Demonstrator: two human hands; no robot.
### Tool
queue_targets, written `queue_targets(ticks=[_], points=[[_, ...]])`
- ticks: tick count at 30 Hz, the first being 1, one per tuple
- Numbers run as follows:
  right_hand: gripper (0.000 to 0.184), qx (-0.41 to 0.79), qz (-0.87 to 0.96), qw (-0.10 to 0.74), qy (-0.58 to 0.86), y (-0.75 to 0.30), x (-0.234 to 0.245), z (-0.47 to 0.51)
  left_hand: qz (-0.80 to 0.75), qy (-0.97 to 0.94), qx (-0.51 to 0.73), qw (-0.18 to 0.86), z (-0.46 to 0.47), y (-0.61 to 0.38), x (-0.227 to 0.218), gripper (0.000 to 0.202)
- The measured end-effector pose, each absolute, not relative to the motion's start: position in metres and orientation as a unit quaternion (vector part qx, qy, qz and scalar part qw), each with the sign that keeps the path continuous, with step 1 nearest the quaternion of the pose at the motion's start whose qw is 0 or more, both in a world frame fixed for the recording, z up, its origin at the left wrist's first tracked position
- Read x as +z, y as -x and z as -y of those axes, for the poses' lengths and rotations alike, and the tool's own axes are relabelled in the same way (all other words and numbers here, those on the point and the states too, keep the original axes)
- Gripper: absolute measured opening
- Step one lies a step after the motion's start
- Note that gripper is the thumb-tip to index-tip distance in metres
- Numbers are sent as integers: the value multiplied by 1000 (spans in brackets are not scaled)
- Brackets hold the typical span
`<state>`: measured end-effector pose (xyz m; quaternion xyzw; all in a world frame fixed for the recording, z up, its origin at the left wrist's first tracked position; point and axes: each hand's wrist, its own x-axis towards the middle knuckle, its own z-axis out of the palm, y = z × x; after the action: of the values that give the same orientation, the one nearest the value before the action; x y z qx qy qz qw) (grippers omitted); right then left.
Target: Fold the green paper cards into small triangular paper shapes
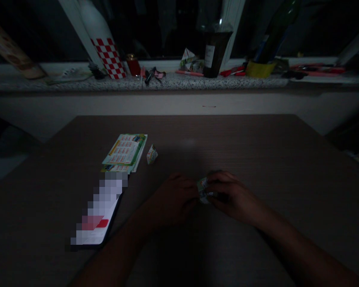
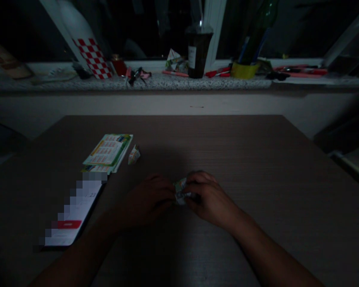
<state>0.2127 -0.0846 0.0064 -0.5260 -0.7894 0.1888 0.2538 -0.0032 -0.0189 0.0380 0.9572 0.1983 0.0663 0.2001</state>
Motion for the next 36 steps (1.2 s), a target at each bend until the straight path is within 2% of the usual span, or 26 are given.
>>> queue_targets(ticks=[6,15,25,36], points=[[27,188,793,255,520,-213,7,85,-238,-950,85,186,17,-1,33,16],[40,227,780,259,523,-216,6,84,-328,-939,71,79,27,-14,23,18],[10,211,756,280,553,-209,4,79,-335,-938,71,54,29,-20,20,20],[18,212,748,284,561,-210,-3,78,-347,-934,65,50,29,-22,19,22]])
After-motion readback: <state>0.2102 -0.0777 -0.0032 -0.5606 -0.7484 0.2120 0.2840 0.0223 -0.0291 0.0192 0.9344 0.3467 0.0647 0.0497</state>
